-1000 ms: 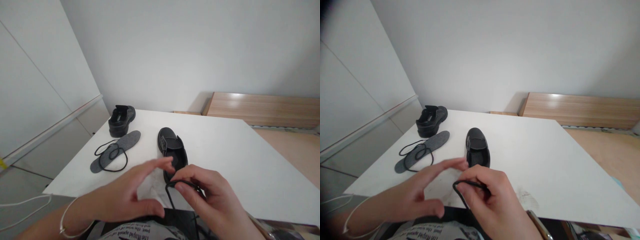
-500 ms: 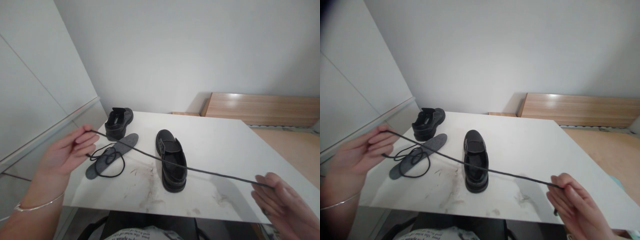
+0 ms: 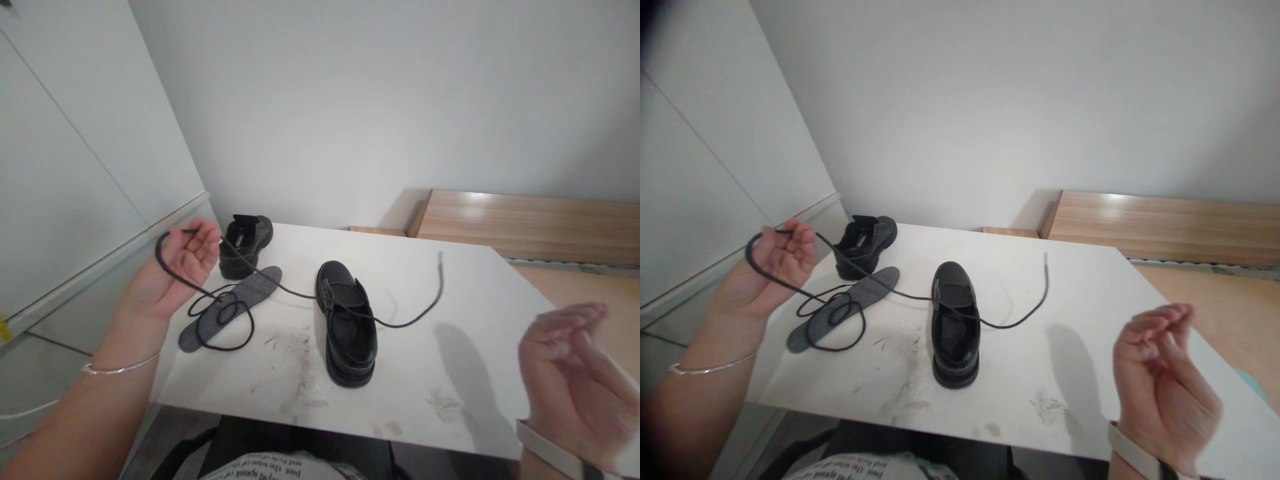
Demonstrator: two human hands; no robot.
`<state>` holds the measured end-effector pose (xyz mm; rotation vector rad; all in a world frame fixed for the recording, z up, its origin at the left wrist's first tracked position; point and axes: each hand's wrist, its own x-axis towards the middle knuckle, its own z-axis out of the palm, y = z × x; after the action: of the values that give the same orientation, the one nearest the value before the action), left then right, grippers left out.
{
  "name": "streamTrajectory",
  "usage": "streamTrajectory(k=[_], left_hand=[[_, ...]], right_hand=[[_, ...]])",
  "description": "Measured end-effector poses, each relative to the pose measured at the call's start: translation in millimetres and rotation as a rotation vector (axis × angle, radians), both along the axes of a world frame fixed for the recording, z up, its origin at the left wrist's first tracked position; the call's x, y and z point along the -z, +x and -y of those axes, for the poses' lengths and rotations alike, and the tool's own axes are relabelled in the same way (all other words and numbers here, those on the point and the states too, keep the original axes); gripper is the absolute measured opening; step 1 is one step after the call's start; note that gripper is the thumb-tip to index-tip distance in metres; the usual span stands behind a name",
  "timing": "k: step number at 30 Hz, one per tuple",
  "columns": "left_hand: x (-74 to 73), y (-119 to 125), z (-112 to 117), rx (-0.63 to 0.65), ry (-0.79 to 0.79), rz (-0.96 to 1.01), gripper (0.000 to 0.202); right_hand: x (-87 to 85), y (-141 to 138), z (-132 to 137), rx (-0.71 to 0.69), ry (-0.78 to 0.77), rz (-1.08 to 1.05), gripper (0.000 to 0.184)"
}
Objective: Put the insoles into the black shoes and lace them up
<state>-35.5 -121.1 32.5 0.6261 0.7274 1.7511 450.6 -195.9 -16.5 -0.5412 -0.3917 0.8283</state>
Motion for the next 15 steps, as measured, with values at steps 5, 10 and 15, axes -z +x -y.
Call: streamTrajectory(k=[5,10,15], left_hand=[[10.5,20,10,0.366,0.003,-0.354,0.033],[7.4,30,24,0.297,0.101,-0.651,0.041],[5.4,23,28,0.011,0.155,-0.996,0.021]], right_hand=[[24.0,-46,-19,-0.216,-0.329,0.682,0.024],[50.5,-61,-55,-0.166,-0.767,1.407,0.030],[53.5,-74,-113,-0.110,-0.858,1.586,0.017]])
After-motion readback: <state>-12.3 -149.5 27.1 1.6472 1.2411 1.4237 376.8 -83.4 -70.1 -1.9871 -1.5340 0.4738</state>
